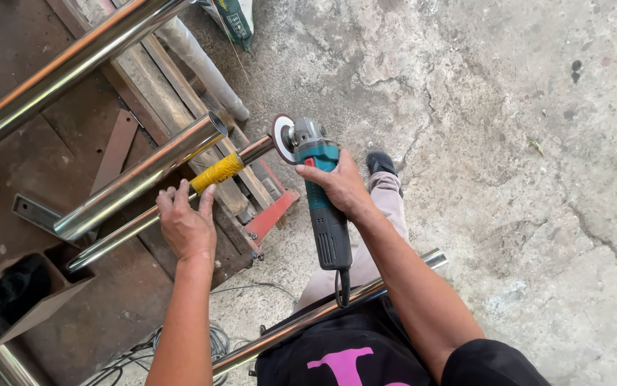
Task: The person fits stainless steel tubes together on a work table, holding a cylindrical tube against a frame rail and using an angle grinder on the tube ends. They reposition the frame, dry-fit cross bars into the structure, and press the joints together to check alignment.
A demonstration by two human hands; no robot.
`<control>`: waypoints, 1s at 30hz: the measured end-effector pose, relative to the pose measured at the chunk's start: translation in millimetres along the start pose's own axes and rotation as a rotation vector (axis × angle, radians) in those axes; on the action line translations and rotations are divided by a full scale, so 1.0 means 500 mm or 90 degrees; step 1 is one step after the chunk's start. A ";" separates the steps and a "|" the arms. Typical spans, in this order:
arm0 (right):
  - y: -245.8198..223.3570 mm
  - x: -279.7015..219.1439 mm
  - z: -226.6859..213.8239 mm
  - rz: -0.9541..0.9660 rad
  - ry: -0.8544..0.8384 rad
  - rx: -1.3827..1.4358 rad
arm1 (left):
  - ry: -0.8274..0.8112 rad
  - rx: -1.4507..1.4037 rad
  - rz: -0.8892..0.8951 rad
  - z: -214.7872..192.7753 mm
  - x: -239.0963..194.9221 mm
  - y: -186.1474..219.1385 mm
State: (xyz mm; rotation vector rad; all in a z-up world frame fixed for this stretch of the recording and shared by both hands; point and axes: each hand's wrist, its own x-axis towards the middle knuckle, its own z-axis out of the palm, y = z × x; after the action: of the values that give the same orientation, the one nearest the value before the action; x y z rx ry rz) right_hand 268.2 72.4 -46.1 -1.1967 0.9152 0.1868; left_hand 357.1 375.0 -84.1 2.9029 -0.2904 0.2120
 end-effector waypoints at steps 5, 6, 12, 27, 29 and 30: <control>0.006 0.005 0.000 0.000 -0.006 0.011 | -0.001 -0.005 -0.003 -0.012 0.001 0.016; 0.000 0.000 0.002 0.002 -0.007 0.011 | -0.003 -0.004 -0.004 -0.012 0.001 0.014; -0.024 -0.018 0.009 0.008 -0.006 -0.046 | 0.000 -0.004 -0.004 -0.021 0.003 0.028; -0.017 -0.026 0.010 0.012 0.007 -0.106 | 0.006 0.005 0.007 -0.026 -0.001 0.029; -0.018 -0.025 0.014 0.006 0.015 -0.102 | 0.018 0.007 0.014 -0.019 0.001 0.025; -0.016 -0.019 0.013 0.003 0.018 -0.100 | 0.019 0.005 0.018 -0.016 0.002 0.021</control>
State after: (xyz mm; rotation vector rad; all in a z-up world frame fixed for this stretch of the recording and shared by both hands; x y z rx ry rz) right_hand 269.9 77.7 -33.4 -1.3447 0.9415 0.2501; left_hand 354.8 366.6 -74.1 2.9017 -0.3261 0.2622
